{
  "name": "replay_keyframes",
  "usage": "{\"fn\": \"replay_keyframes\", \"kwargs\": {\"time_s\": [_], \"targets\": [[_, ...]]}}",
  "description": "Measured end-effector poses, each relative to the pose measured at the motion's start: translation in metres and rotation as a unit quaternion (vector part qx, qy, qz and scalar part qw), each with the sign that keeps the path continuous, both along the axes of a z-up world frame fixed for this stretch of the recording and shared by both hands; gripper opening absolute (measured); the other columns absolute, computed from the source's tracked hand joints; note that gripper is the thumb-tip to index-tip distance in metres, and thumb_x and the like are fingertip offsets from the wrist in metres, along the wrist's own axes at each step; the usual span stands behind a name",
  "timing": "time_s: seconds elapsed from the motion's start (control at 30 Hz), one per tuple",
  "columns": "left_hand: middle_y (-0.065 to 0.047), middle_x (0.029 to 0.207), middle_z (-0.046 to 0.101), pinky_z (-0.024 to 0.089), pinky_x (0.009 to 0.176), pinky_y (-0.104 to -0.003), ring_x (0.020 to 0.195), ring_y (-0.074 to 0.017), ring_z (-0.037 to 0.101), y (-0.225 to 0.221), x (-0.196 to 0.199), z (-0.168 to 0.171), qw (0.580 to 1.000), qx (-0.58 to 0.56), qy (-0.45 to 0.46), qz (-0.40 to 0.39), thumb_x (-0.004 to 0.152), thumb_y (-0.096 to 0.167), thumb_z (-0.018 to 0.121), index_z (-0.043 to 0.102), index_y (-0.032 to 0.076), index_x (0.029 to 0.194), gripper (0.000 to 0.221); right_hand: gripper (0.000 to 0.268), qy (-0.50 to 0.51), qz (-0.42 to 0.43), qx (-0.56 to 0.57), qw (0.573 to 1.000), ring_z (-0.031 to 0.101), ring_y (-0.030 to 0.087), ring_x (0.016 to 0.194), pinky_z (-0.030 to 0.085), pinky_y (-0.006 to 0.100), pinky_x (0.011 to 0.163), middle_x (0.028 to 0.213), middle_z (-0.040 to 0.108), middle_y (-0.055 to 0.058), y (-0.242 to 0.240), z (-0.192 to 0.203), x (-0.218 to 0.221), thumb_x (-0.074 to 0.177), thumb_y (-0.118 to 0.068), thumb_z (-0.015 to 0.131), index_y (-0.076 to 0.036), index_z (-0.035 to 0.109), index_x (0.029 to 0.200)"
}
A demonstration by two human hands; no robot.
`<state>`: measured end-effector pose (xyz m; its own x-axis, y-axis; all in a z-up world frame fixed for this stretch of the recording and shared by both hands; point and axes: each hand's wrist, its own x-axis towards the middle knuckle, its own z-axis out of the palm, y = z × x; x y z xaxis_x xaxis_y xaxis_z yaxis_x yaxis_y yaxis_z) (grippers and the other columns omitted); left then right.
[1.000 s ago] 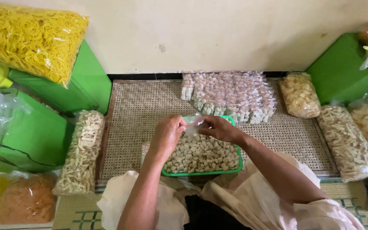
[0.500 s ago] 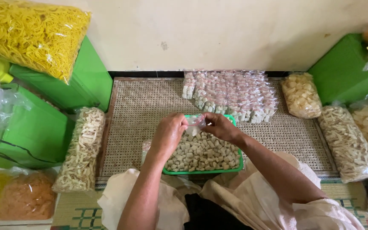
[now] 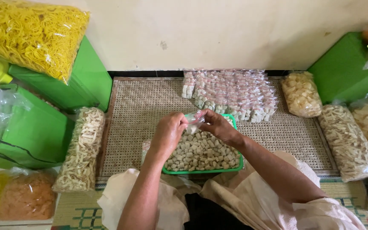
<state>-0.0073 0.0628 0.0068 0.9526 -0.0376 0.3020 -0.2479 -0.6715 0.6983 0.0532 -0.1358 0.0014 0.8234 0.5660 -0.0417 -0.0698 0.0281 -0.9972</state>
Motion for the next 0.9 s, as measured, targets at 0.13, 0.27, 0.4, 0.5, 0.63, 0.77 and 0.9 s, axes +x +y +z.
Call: {"fn": "replay_keyframes", "kwargs": {"time_s": [0.13,0.27,0.4,0.5,0.63,0.77,0.9], "targets": [[-0.016,0.086,0.072,0.061,0.075,-0.042,0.084,-0.0338,0.075,0.001,0.001,0.001,1.0,-0.025,-0.008,0.013,0.083,0.001,0.079,0.07,0.008,0.09,0.013,0.053,0.035,0.025,0.012,0.999,0.068,0.02,0.103,0.058,0.037,0.093,0.112,0.072,0.009,-0.002,-0.018,-0.001,0.085,0.005,0.078,-0.01,0.057,0.131],[-0.014,0.083,0.072,0.061,0.072,-0.04,0.082,-0.0321,0.075,0.002,0.002,0.002,0.999,-0.033,-0.016,0.02,0.083,0.0,0.078,0.07,0.008,0.088,0.013,0.079,-0.016,0.037,-0.053,0.998,0.068,0.022,0.098,0.059,0.039,0.09,0.112,0.07,0.013,0.001,-0.032,0.001,0.082,0.0,0.084,-0.015,0.042,0.146],[-0.014,0.082,0.073,0.061,0.072,-0.039,0.08,-0.0314,0.075,0.002,0.002,0.001,0.999,-0.043,-0.024,0.014,0.082,-0.002,0.079,0.07,0.007,0.086,0.013,0.073,-0.101,-0.003,-0.153,0.983,0.07,0.022,0.078,0.059,0.036,0.071,0.081,0.07,0.013,0.01,-0.016,-0.008,0.084,-0.014,0.085,-0.014,0.043,0.143],[-0.014,0.081,0.073,0.061,0.071,-0.039,0.079,-0.0305,0.075,0.002,0.003,0.001,0.999,-0.043,-0.027,0.019,0.082,-0.003,0.079,0.07,0.006,0.087,0.013,0.064,-0.1,-0.038,-0.115,0.988,0.064,0.019,0.074,0.056,0.032,0.069,0.078,0.066,0.012,0.006,-0.04,0.0,0.083,-0.009,0.085,-0.011,0.048,0.136],[-0.015,0.081,0.073,0.06,0.071,-0.04,0.079,-0.0321,0.074,0.001,0.002,0.003,0.998,-0.054,-0.025,0.021,0.082,-0.002,0.078,0.07,0.006,0.087,0.012,0.045,-0.044,-0.055,-0.046,0.996,0.062,0.013,0.071,0.054,0.025,0.064,0.077,0.064,0.005,0.009,-0.039,-0.003,0.084,-0.009,0.084,-0.006,0.055,0.117],[-0.013,0.081,0.072,0.061,0.072,-0.039,0.078,-0.0295,0.074,0.004,0.002,0.001,0.998,-0.049,-0.021,0.021,0.083,-0.002,0.078,0.071,0.006,0.088,0.012,0.034,0.052,-0.056,0.023,0.997,0.068,0.015,0.077,0.059,0.024,0.068,0.083,0.068,0.007,0.009,-0.03,-0.01,0.082,-0.006,0.085,-0.008,0.061,0.106],[-0.016,0.081,0.071,0.059,0.072,-0.044,0.08,-0.0347,0.073,0.006,0.002,0.002,0.999,-0.039,-0.028,0.021,0.082,0.0,0.078,0.069,0.005,0.089,0.013,0.016,0.123,-0.082,0.071,0.987,0.073,0.015,0.082,0.061,0.021,0.069,0.087,0.071,0.006,0.005,-0.057,0.004,0.09,-0.005,0.077,-0.01,0.068,0.101]]}}
